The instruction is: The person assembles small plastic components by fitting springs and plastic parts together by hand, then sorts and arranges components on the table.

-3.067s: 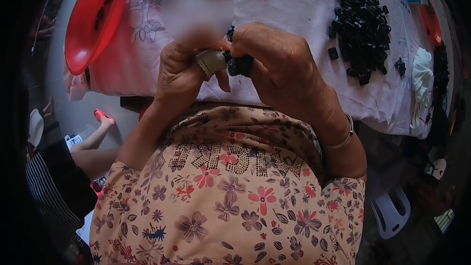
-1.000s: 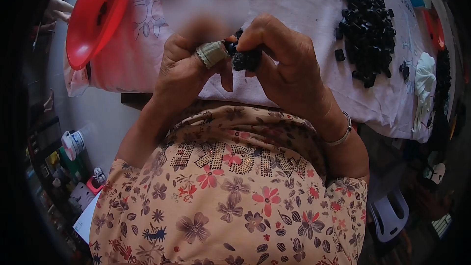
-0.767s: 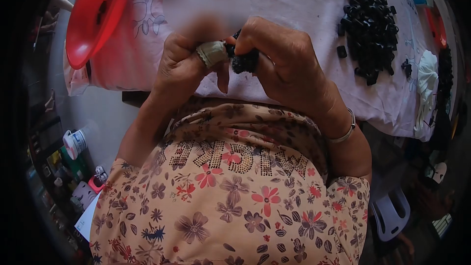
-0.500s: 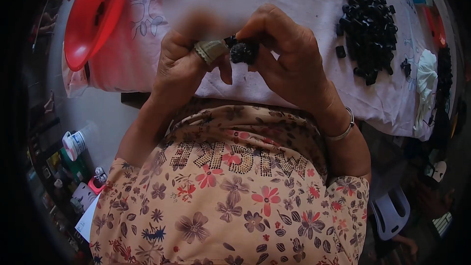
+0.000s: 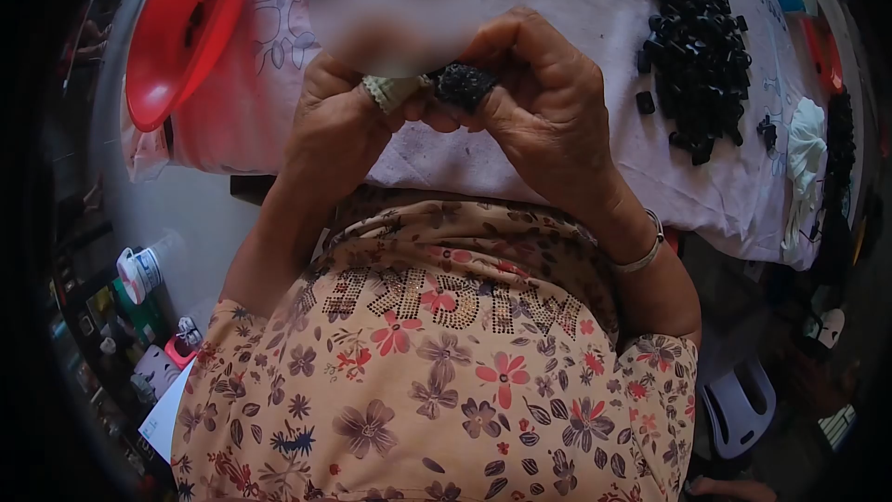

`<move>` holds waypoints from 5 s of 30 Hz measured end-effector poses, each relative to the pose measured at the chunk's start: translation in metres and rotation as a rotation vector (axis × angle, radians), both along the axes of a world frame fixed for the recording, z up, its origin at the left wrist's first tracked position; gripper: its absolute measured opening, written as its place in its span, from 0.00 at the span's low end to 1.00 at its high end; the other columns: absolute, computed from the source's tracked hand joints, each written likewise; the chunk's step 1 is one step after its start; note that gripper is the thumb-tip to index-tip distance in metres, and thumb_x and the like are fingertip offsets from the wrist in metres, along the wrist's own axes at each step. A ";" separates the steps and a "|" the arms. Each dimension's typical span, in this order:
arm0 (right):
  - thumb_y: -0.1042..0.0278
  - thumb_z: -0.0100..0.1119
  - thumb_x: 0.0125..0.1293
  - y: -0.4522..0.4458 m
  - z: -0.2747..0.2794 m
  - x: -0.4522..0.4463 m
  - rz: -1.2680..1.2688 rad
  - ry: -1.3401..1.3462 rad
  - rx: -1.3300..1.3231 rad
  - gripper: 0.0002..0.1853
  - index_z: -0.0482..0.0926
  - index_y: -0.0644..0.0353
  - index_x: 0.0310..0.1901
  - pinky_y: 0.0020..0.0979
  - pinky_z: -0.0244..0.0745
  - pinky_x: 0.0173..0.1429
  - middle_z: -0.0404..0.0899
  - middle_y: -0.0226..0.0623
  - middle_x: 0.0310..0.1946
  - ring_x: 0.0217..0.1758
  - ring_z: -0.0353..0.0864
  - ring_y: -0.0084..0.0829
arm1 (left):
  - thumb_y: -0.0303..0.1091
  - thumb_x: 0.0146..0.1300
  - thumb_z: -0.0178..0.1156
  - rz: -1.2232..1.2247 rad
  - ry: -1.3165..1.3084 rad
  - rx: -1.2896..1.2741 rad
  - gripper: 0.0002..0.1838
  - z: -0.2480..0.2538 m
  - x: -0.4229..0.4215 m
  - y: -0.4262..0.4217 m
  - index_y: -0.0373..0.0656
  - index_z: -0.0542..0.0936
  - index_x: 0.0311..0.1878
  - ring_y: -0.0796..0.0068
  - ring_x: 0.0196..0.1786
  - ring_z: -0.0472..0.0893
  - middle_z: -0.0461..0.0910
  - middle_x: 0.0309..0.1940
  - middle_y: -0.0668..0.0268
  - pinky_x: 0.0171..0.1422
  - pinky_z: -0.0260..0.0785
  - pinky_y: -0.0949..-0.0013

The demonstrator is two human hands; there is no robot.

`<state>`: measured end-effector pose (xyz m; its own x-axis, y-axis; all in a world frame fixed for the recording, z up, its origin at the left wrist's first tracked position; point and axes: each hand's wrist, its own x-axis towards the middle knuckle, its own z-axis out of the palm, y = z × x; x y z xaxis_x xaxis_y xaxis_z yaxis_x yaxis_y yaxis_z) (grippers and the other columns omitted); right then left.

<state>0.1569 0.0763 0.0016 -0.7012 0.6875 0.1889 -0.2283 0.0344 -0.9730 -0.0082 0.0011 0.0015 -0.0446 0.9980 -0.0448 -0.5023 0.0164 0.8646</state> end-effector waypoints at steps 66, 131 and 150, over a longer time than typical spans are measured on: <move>0.74 0.56 0.65 -0.001 0.004 0.001 -0.067 0.031 0.116 0.10 0.71 0.66 0.46 0.17 0.72 0.33 0.75 0.34 0.36 0.30 0.75 0.18 | 0.27 0.63 0.57 0.010 -0.141 -0.017 0.07 -0.003 0.001 0.002 0.36 0.76 0.42 0.82 0.26 0.76 0.77 0.30 0.63 0.29 0.78 0.74; 0.96 0.44 0.49 0.005 0.019 0.006 0.026 -0.182 0.360 0.16 0.69 0.66 0.37 0.21 0.73 0.42 0.71 0.33 0.30 0.36 0.76 0.21 | 0.14 0.57 0.47 0.020 0.132 0.015 0.12 0.005 0.006 -0.001 0.36 0.76 0.41 0.81 0.27 0.78 0.76 0.28 0.65 0.28 0.77 0.77; 0.95 0.44 0.48 0.007 0.015 0.006 -0.003 -0.135 0.353 0.17 0.72 0.65 0.37 0.22 0.72 0.40 0.73 0.34 0.30 0.34 0.77 0.22 | 0.15 0.58 0.48 0.000 0.151 -0.028 0.11 0.006 0.004 -0.002 0.36 0.76 0.40 0.81 0.25 0.78 0.78 0.27 0.65 0.26 0.74 0.78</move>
